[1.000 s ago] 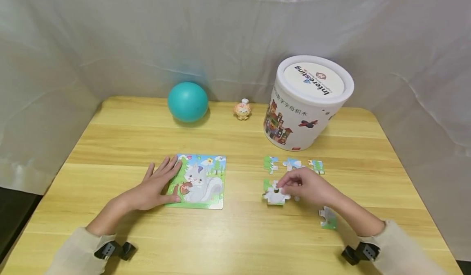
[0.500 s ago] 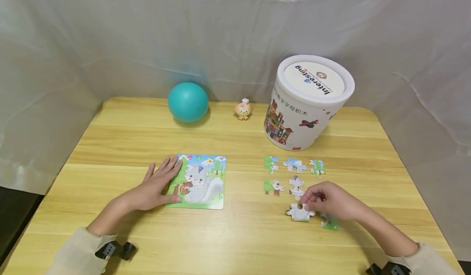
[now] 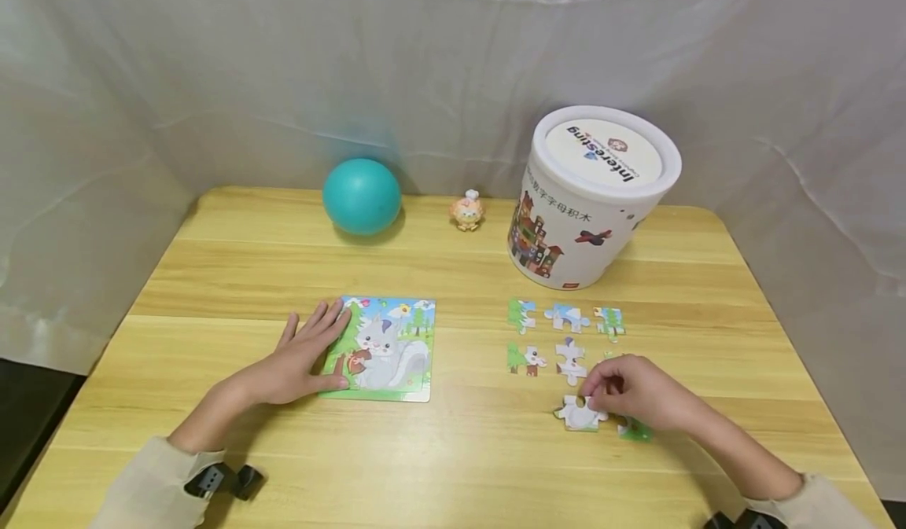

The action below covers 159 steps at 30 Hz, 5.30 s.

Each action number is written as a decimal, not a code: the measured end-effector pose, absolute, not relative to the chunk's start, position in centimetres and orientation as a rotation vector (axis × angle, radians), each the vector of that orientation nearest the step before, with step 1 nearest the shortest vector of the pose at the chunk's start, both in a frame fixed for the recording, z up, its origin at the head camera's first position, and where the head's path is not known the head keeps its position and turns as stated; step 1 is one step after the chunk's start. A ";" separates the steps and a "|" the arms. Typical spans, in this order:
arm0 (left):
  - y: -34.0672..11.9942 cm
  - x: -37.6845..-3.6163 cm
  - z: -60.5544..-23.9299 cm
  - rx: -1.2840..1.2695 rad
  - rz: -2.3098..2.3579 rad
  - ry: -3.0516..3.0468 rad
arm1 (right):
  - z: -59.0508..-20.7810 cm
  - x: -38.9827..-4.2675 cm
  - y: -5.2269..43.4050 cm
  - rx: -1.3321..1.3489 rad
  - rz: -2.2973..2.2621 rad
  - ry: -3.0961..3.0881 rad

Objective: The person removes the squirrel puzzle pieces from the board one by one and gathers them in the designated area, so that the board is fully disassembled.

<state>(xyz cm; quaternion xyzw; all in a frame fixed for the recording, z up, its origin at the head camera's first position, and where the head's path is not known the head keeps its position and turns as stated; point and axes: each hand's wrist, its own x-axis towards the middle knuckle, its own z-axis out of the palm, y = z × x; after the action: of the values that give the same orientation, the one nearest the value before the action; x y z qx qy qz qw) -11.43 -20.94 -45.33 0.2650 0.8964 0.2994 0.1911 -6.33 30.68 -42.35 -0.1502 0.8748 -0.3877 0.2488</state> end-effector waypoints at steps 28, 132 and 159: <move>-21.8 -12.0 -45.4 0.823 0.981 2.352 | -42.6 -11.6 16.7 -0.710 -1.128 2.453; -22.0 -11.9 -45.6 0.802 0.991 2.363 | -41.4 -12.7 18.1 -0.424 -1.345 2.234; -22.1 -11.9 -45.6 0.803 0.990 2.361 | -43.0 -8.4 26.1 -0.409 -1.262 2.284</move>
<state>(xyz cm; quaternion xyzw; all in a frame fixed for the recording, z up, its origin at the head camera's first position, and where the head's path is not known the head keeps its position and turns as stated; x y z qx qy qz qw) -11.94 -22.14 -45.64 0.2915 0.8569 0.3592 0.2272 -8.42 26.13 -43.02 -0.1499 0.8378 -0.4630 0.2475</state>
